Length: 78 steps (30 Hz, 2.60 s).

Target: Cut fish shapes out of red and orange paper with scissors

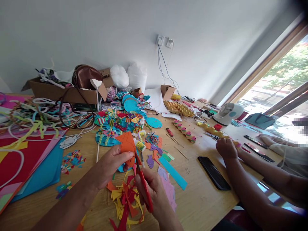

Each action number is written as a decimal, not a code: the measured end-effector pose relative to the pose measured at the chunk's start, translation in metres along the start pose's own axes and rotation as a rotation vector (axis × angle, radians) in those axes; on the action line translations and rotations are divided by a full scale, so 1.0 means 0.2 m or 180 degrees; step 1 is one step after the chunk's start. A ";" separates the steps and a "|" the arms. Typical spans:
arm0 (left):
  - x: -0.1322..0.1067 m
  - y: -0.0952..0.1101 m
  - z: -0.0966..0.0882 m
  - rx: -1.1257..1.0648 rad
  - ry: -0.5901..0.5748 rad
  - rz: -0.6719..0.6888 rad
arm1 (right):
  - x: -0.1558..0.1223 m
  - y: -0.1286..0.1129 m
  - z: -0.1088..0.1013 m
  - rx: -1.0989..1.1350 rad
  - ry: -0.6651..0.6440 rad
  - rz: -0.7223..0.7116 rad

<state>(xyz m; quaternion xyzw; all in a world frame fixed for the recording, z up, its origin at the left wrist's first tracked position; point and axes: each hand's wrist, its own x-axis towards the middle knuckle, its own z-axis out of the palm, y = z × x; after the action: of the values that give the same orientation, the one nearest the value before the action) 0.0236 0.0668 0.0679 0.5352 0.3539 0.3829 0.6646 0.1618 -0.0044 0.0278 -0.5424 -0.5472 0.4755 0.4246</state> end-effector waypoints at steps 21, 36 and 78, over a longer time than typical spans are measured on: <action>-0.01 0.00 -0.01 0.0026 -0.0066 -0.0083 | 0.00 -0.03 0.00 -0.0067 -0.0009 0.0017; -0.01 0.00 0.01 -0.0124 0.0211 -0.0176 | 0.00 -0.01 0.01 0.0099 0.0048 -0.0044; 0.00 -0.02 0.01 -0.0116 -0.0148 -0.0245 | -0.01 0.01 -0.01 -0.0036 0.0045 -0.0150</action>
<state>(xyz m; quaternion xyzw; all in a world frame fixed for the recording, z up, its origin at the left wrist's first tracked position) 0.0257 0.0653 0.0648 0.5177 0.3516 0.3510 0.6966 0.1644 -0.0061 0.0258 -0.5351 -0.5595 0.4585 0.4365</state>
